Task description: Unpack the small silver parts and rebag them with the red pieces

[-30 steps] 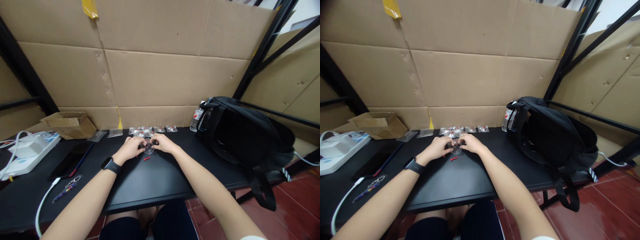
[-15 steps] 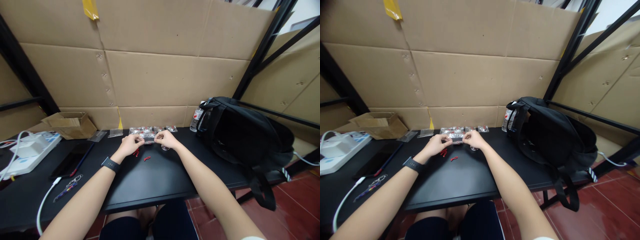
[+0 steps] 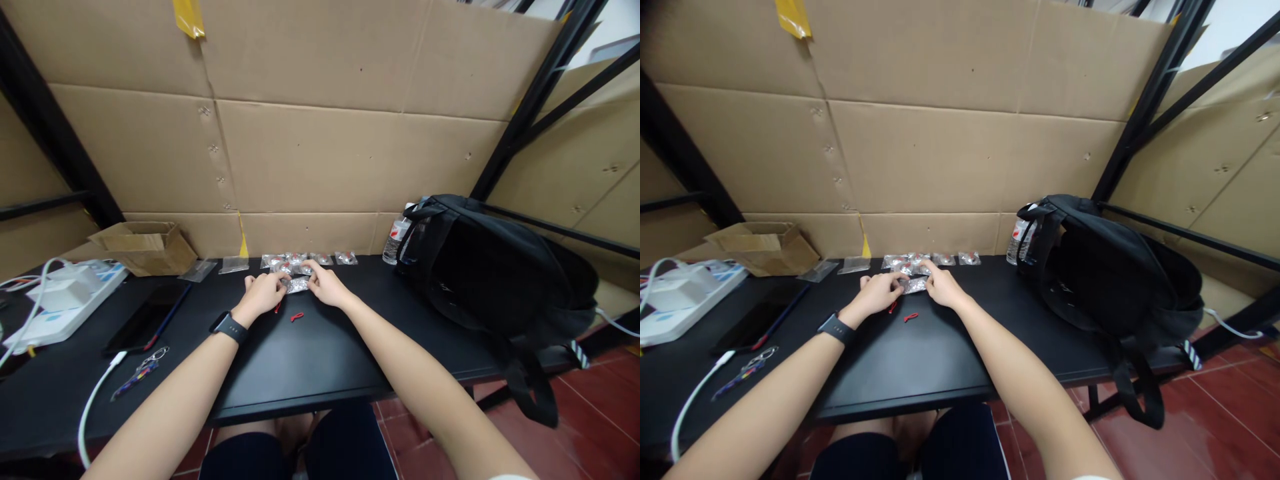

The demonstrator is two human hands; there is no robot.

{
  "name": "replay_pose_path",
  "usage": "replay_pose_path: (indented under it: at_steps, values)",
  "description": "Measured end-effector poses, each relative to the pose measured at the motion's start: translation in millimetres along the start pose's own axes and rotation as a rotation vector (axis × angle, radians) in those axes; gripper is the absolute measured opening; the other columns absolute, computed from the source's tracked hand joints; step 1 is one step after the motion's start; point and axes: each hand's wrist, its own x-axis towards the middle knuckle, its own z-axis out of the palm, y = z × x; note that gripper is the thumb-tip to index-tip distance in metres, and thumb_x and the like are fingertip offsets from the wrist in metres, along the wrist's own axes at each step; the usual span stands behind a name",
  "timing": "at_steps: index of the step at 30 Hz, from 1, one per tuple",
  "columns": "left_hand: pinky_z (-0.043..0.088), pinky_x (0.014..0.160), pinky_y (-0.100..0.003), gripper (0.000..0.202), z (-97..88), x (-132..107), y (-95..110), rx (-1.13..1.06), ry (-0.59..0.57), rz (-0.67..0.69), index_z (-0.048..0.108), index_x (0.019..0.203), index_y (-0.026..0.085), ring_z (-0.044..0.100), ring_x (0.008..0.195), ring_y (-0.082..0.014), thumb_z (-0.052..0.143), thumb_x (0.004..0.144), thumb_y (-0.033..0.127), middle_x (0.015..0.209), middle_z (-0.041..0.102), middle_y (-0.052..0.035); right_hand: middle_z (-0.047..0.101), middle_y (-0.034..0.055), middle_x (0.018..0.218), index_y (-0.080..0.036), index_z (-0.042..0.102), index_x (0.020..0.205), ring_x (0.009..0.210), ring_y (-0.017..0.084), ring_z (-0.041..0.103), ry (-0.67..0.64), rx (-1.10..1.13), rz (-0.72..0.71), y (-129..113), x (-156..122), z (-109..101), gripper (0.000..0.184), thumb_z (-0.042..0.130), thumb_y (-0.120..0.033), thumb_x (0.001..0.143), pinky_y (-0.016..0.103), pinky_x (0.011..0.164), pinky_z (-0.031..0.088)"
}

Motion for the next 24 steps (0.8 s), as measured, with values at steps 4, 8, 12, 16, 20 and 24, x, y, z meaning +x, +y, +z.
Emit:
replay_pose_path:
  at_steps: [4,8,12,16,20,24]
  values:
    - [0.032,0.092,-0.045,0.035,0.8,1,-3,0.083,-0.007,0.047,0.073,0.114,0.036,0.064,0.108,-0.0309,0.050,0.090,0.025,0.108,0.075,-0.0063,0.064,0.0042,0.094,-0.024,0.070,0.118,0.086,0.016,0.061,-0.015,-0.162,-0.036,0,1,2,0.039,0.049,-0.007,0.090,0.027,0.086,0.045]
    - [0.036,0.092,-0.047,0.035,5.8,1,-5,0.125,0.023,0.089,0.075,0.114,0.037,0.058,0.114,-0.0339,0.045,0.095,0.035,0.121,0.068,-0.0092,0.058,0.0093,0.115,-0.024,0.073,0.114,0.112,0.025,0.052,-0.050,-0.322,-0.056,-2,-1,3,0.032,0.060,-0.013,0.088,0.038,0.098,0.042]
    - [0.036,0.095,-0.050,0.030,7.9,0,-4,0.129,0.044,0.114,0.076,0.109,0.033,0.055,0.117,-0.0368,0.061,0.086,0.045,0.125,0.066,-0.0096,0.056,0.0102,0.127,-0.024,0.070,0.115,0.121,0.028,0.045,-0.067,-0.406,-0.051,-6,-2,5,0.031,0.066,-0.014,0.086,0.045,0.098,0.038]
    - [0.033,0.097,-0.050,0.020,5.7,-1,-2,0.100,0.106,0.090,0.077,0.098,0.030,0.057,0.113,-0.0341,0.060,0.087,0.034,0.115,0.072,-0.0078,0.063,0.0092,0.121,-0.022,0.072,0.106,0.118,0.026,0.049,-0.025,-0.344,-0.062,-9,2,6,0.017,0.058,-0.022,0.096,0.044,0.096,0.036]
    - [0.035,0.095,-0.048,0.024,2.9,1,2,0.034,0.142,0.023,0.076,0.095,0.028,0.060,0.114,-0.0325,0.053,0.094,0.036,0.117,0.073,-0.0070,0.071,0.0064,0.107,-0.021,0.071,0.104,0.103,0.023,0.061,0.013,-0.140,-0.006,-4,4,4,0.017,0.063,-0.031,0.093,0.038,0.092,0.042]
    - [0.037,0.094,-0.045,0.028,2.7,3,6,-0.044,0.097,0.002,0.076,0.096,0.029,0.061,0.115,-0.0314,0.052,0.095,0.043,0.116,0.075,-0.0051,0.073,0.0024,0.088,-0.018,0.070,0.100,0.083,0.018,0.067,-0.001,0.122,0.020,10,8,-6,0.021,0.071,-0.030,0.083,0.030,0.081,0.049]
